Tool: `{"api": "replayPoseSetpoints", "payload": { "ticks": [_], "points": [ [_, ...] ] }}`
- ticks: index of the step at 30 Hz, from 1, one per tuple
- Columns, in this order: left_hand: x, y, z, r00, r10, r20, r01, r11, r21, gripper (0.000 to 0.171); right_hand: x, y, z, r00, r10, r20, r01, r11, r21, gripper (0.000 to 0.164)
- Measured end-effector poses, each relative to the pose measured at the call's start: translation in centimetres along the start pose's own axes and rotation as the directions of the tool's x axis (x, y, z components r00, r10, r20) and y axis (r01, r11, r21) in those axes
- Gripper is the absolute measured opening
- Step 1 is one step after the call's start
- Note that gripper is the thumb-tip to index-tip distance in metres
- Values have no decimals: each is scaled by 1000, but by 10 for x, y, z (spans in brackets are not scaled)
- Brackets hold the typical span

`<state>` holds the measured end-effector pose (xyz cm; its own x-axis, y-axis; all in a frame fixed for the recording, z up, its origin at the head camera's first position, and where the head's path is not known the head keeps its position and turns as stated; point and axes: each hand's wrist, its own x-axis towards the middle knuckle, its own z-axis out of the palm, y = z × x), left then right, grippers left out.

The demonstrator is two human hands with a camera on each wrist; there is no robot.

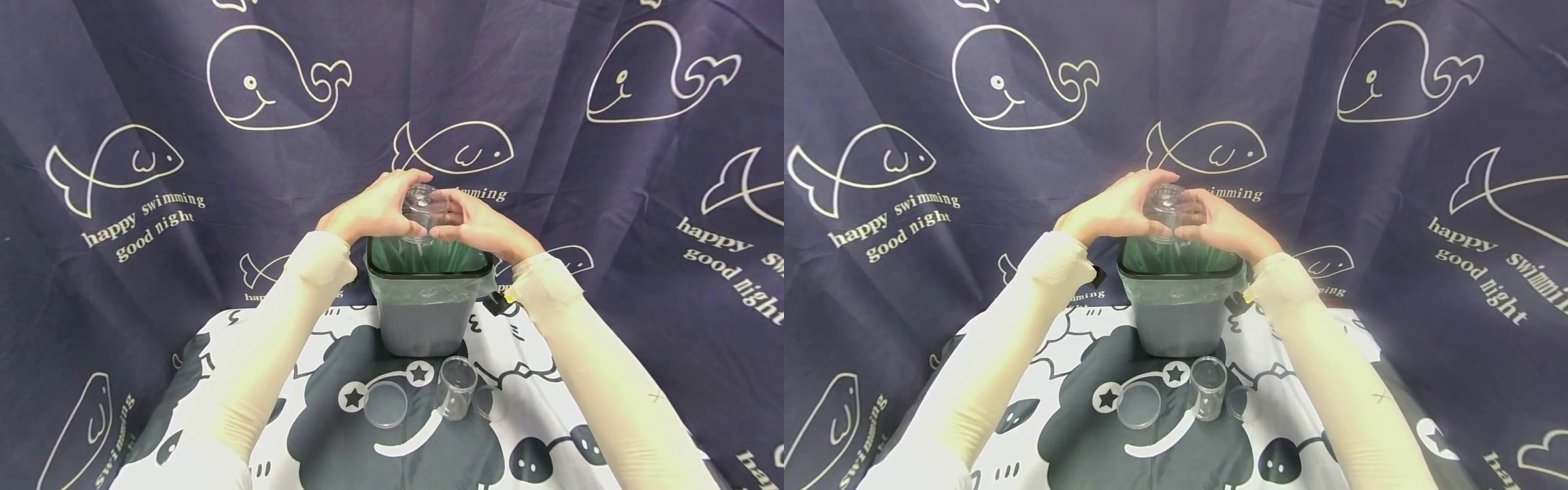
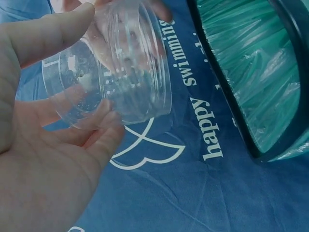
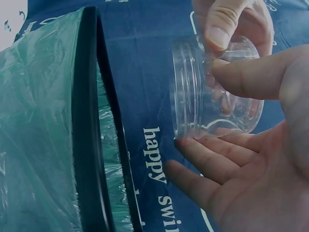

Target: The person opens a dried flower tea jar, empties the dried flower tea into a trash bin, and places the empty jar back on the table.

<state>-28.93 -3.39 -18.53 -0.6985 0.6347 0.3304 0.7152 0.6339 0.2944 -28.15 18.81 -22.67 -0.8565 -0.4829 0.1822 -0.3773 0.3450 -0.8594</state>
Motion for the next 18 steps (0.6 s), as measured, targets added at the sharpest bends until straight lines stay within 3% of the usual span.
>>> {"api": "replayPoseSetpoints", "payload": {
  "ticks": [8,18],
  "points": [
    [-4,-4,2,999,-39,10,40,999,-18,90,-1,-6,-2,998,-39,-43,29,976,-218,70],
    [-10,-6,6,997,-80,-16,79,996,-45,94,-3,-16,-1,991,-120,-62,89,925,-371,69]
  ]
}}
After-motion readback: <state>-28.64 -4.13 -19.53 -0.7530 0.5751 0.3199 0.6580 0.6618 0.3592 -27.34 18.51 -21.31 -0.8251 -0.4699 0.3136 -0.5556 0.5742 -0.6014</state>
